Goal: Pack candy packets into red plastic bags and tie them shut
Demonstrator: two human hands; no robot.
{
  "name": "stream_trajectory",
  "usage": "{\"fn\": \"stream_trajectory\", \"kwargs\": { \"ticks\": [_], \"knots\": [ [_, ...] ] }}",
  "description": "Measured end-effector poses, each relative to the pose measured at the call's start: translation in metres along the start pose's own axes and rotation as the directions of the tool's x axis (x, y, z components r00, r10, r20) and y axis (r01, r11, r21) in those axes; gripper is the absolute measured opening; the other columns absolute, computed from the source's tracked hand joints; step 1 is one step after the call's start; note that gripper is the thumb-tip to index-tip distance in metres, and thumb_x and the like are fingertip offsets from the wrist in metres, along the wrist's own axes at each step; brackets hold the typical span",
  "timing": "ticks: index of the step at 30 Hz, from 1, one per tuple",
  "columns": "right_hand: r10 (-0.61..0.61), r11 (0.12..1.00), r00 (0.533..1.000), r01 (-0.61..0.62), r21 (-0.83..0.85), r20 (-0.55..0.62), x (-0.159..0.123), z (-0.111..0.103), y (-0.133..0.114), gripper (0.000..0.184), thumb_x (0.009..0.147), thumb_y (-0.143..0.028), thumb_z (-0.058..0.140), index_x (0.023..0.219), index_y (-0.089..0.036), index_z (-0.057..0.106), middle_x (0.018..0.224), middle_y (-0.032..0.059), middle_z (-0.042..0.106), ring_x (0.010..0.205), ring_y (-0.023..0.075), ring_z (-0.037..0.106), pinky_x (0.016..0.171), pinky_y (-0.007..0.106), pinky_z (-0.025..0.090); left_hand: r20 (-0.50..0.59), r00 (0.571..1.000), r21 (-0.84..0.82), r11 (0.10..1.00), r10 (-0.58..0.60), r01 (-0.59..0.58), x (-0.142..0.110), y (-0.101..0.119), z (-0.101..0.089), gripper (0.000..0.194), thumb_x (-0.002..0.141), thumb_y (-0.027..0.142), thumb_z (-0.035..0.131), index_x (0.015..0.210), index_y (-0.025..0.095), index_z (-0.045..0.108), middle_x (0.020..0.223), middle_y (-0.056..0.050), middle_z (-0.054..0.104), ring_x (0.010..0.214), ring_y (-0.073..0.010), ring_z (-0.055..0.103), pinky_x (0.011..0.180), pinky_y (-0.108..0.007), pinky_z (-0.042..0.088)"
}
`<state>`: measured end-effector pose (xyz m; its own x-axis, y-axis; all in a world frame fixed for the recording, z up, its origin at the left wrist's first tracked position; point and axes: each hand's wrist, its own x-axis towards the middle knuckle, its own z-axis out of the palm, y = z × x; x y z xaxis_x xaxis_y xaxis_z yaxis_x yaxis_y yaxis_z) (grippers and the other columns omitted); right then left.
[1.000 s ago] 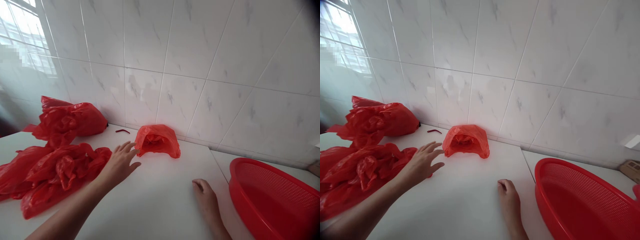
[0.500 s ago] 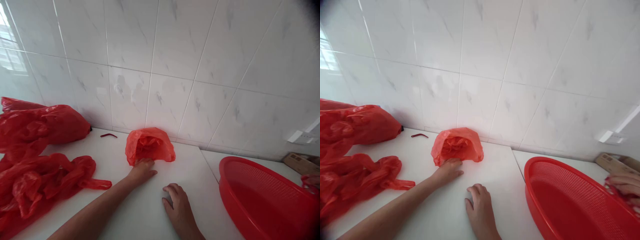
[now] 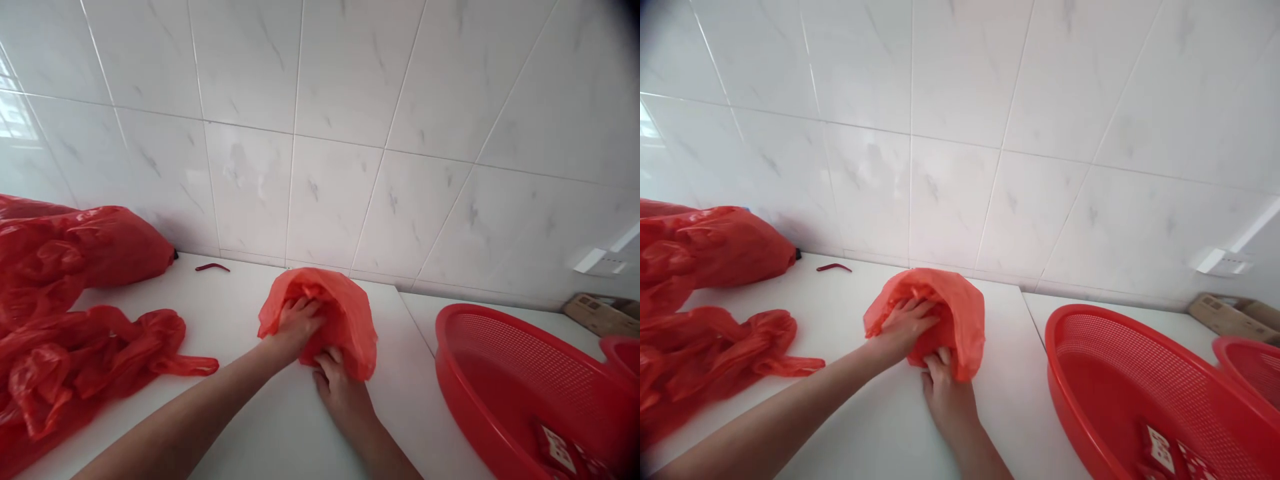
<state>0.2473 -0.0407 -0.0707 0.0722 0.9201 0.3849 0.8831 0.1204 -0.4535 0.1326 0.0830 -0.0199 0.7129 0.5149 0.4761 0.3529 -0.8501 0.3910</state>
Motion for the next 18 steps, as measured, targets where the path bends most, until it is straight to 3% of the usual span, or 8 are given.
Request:
{"fn": "stream_trajectory", "kwargs": {
  "ticks": [3,9,12,16,18],
  "knots": [
    [-0.003,0.997,1.0,0.002,-0.073,-0.023,-0.005,0.0,-0.002,0.017,0.078,-0.006,0.051,0.074,-0.021,0.057,0.082,0.0009,0.06,0.077,0.0183,0.056,0.071,0.032,0.047,0.065,0.998,0.138,0.99,-0.015,0.006,0.025,-0.016,0.002,0.028,0.08,0.012,0.052,0.098,0.025,0.069,0.136,-0.005,0.051,0.132,-0.0331,0.028,0.105,-0.051,0.023],
    [-0.167,0.985,0.986,0.167,-0.041,0.001,-0.05,-0.013,0.002,0.018,0.077,-0.002,0.048,0.076,-0.02,0.05,0.081,0.0022,0.058,0.076,0.0176,0.053,0.069,0.03,0.047,0.136,0.981,0.335,0.938,-0.14,0.088,0.046,-0.058,-0.002,0.034,0.083,0.014,0.047,0.11,0.023,0.067,0.146,-0.007,0.039,0.138,-0.0369,0.017,0.108,-0.057,0.013],
    [-0.208,0.977,0.977,0.206,-0.048,-0.037,-0.08,-0.028,0.016,0.015,0.08,-0.006,0.045,0.076,-0.02,0.048,0.077,0.0025,0.056,0.072,0.0172,0.053,0.064,0.028,0.047,0.139,0.971,0.385,0.914,-0.194,0.127,0.048,-0.076,-0.005,0.038,0.08,0.021,0.055,0.116,0.022,0.064,0.146,-0.012,0.038,0.138,-0.04,0.016,0.106,-0.06,0.013],
    [-0.04,0.991,0.998,0.034,-0.131,-0.04,-0.107,-0.046,0.033,0.016,0.086,-0.012,0.043,0.075,-0.021,0.05,0.076,0.0023,0.055,0.071,0.0168,0.055,0.064,0.029,0.049,0.109,0.973,0.389,0.909,-0.205,0.148,0.051,-0.078,-0.014,0.05,0.068,0.03,0.068,0.118,0.024,0.062,0.143,-0.014,0.04,0.136,-0.0441,0.016,0.104,-0.061,0.013],
    [0.094,0.979,0.993,-0.105,-0.177,-0.071,-0.112,-0.051,0.037,0.017,0.087,-0.015,0.044,0.074,-0.022,0.052,0.078,0.0025,0.056,0.074,0.0175,0.056,0.067,0.031,0.05,0.079,0.978,0.361,0.92,-0.193,0.152,0.049,-0.066,-0.019,0.044,0.068,0.025,0.067,0.112,0.023,0.064,0.139,-0.014,0.043,0.134,-0.0432,0.019,0.102,-0.06,0.015]
  ]
}}
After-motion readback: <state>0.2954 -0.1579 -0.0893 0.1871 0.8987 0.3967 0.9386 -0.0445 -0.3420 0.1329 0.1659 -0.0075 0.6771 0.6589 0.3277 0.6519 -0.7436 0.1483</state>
